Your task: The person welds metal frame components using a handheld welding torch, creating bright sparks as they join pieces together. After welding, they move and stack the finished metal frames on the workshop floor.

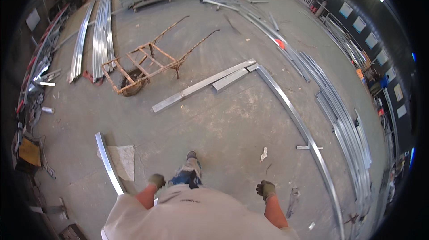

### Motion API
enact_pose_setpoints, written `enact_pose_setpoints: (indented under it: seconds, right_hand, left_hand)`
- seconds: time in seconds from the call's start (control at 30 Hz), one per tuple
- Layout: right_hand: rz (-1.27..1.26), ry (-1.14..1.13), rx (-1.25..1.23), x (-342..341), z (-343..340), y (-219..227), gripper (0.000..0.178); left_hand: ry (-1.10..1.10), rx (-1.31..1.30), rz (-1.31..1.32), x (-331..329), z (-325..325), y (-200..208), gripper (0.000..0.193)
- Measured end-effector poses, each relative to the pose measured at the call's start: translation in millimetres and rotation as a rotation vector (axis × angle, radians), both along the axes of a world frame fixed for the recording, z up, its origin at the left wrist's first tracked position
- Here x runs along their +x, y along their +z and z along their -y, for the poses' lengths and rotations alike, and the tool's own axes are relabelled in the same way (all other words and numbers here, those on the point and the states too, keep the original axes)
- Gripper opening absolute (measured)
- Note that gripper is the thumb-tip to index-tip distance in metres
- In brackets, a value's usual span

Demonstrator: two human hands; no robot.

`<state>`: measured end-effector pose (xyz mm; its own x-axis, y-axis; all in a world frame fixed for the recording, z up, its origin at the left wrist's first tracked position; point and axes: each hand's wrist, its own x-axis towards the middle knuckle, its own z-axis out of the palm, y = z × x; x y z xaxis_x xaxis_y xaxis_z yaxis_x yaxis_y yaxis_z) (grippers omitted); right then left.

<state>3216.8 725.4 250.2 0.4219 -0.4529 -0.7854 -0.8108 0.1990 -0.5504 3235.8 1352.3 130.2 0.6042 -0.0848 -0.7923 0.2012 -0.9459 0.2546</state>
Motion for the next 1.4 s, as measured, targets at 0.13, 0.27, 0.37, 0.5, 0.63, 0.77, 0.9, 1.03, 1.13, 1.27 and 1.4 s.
enact_pose_setpoints:
  seconds: [0.13, 0.27, 0.37, 0.5, 0.63, 0.77, 0.9, 1.03, 1.13, 1.27, 1.4]
  right_hand:
    - [-0.266, -0.065, 0.002, 14.2, 13.7, -7.1, 0.023]
    - [-0.276, 0.963, -0.257, 42.8, 29.8, -85.2, 0.023]
    - [-0.214, 1.524, -0.549, 65.5, 49.8, -161.6, 0.022]
    - [0.005, 1.656, -0.536, 208.8, 33.2, -167.8, 0.023]
    - [-0.171, 1.218, -0.155, 403.8, 59.3, -141.3, 0.024]
    - [-0.269, 0.399, 0.103, 602.4, 89.1, -99.4, 0.025]
    - [0.116, 0.425, 0.021, 814.1, 67.1, -2.1, 0.022]
    - [0.371, 0.396, 0.048, 938.6, 32.5, 73.1, 0.033]
    - [0.339, 0.456, 0.157, 974.9, 25.9, 79.6, 0.038]
    - [0.170, 0.526, 0.162, 1018.8, 48.9, 59.3, 0.040]
    - [0.123, 0.263, 0.053, 1078.6, 95.0, 45.8, 0.038]
  left_hand:
    - [0.333, -0.226, 0.100, 144.1, 5.0, 39.5, 0.021]
    - [1.103, -0.627, 0.125, 286.0, 21.4, 90.6, 0.022]
    - [1.115, -0.697, 0.186, 380.1, 49.4, 107.4, 0.027]
    - [1.187, -0.682, 0.202, 466.1, 83.5, 135.2, 0.032]
    - [1.286, -0.651, 0.235, 536.0, 106.3, 114.1, 0.032]
    - [1.426, -0.678, 0.301, 626.9, 124.9, 120.3, 0.031]
    - [1.507, -0.732, 0.428, 711.2, 143.2, 147.9, 0.030]
    - [1.525, -0.710, 0.356, 783.1, 140.8, 138.3, 0.030]
    - [1.532, -0.712, 0.289, 849.9, 153.3, 121.2, 0.030]
    - [1.584, -0.722, 0.148, 940.6, 167.2, 84.5, 0.030]
    - [1.691, -0.653, -0.017, 1041.5, 162.5, 16.6, 0.034]
